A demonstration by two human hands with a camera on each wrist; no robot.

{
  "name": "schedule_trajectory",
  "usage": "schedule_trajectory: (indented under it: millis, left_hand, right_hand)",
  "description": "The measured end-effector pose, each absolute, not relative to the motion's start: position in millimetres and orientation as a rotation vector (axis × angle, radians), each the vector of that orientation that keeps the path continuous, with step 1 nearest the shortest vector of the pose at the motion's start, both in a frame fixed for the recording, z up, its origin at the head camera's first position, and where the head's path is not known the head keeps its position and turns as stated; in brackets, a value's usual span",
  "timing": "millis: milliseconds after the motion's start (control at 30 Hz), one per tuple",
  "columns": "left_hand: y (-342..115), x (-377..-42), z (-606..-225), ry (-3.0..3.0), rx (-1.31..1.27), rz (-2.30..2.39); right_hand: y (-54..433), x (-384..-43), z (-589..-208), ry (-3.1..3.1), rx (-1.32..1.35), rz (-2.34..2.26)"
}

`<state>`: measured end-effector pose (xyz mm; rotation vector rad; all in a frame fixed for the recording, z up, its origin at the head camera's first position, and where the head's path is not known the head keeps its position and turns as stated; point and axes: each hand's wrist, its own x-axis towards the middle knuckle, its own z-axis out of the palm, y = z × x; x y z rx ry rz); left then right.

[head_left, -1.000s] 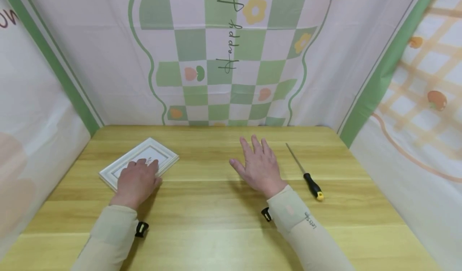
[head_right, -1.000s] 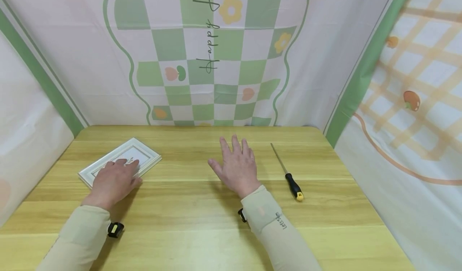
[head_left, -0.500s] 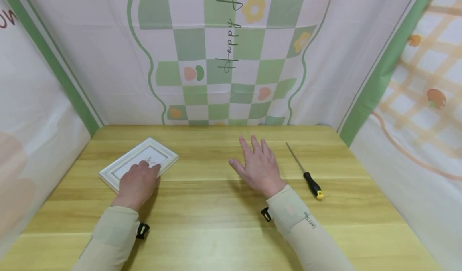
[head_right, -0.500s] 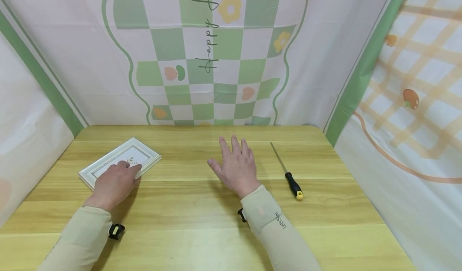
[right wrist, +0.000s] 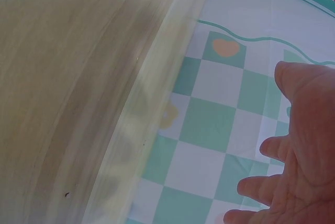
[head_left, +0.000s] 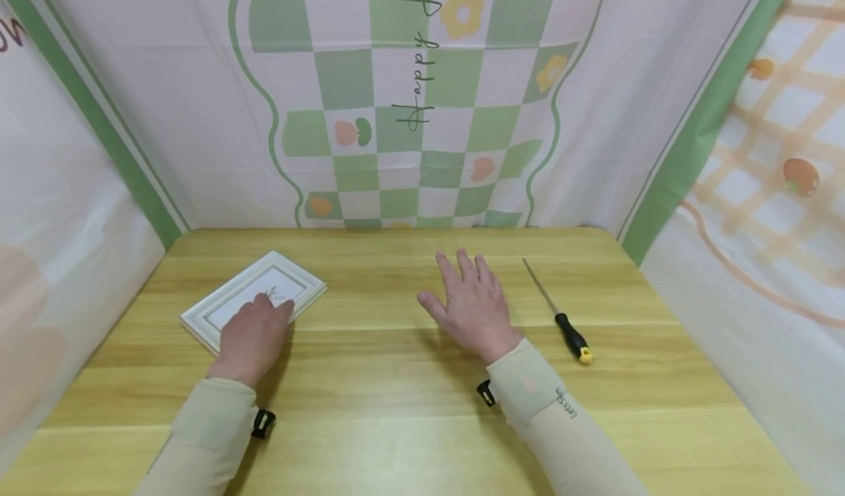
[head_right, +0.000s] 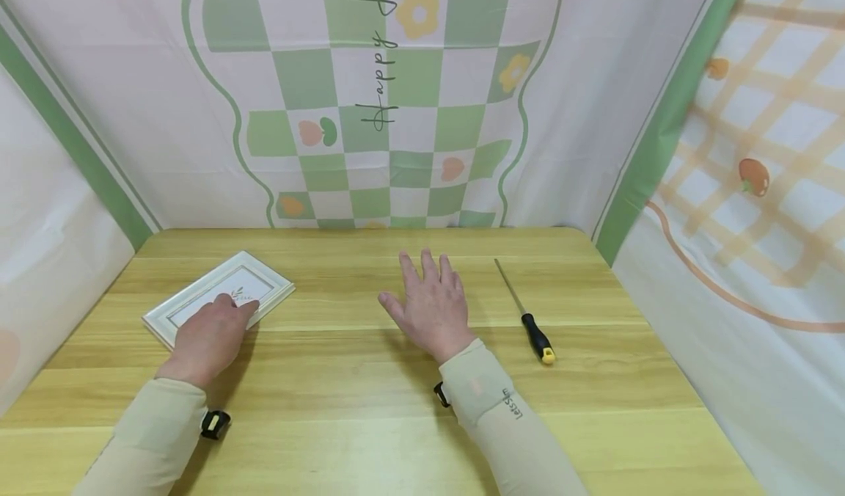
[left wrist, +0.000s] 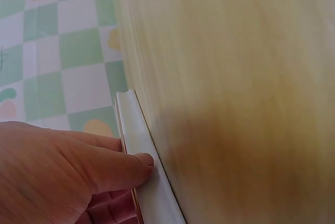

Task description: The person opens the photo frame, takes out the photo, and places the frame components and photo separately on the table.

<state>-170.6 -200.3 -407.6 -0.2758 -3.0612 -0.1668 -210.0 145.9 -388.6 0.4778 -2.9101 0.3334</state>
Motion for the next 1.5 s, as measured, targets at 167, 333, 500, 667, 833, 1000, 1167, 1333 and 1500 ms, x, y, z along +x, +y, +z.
schedule_trajectory:
  millis: [167, 333, 500, 667, 833, 1000, 1167, 1333, 1500]
  left_hand:
    - [-197, -170, -408, -3.048, -0.294, -0.152]
    - [-194, -170, -409, -3.001, -0.332, -0.121]
    - [-189, -169, -410, -2.969, -0.344, -0.121]
    - [-183, -168, -409, -2.965, -0.358, -0.157]
    - [-178, -168, -409, -2.957, -0.36, -0.188]
    - [-172, -167, -408, -2.958, -0.377, -0.192]
    - [-166, -167, -409, -2.947, -0.409, -0.191]
    - [-159, -168, -411, -2.927, -0.443, -0.205]
    - [-152, -168, -411, -2.909, -0.48, -0.212]
  right_hand:
    - [145, -209, -388, -2.942, 0.459, 0.352]
    - [144, -208, -387, -2.951, 0.452, 0.362]
    - [142, -207, -385, -2.949, 0.455, 0.36]
    - [140, -205, -384, -2.947, 0.458, 0.373]
    - [140, -204, -385, -2.942, 0.468, 0.362]
    - [139, -203, -384, -2.931, 0.482, 0.342]
    - [139, -201, -384, -2.931, 0.484, 0.335]
    - [139, -199, -386, -2.926, 0.484, 0.309]
    - [138, -198, -387, -2.927, 0.478, 0.29]
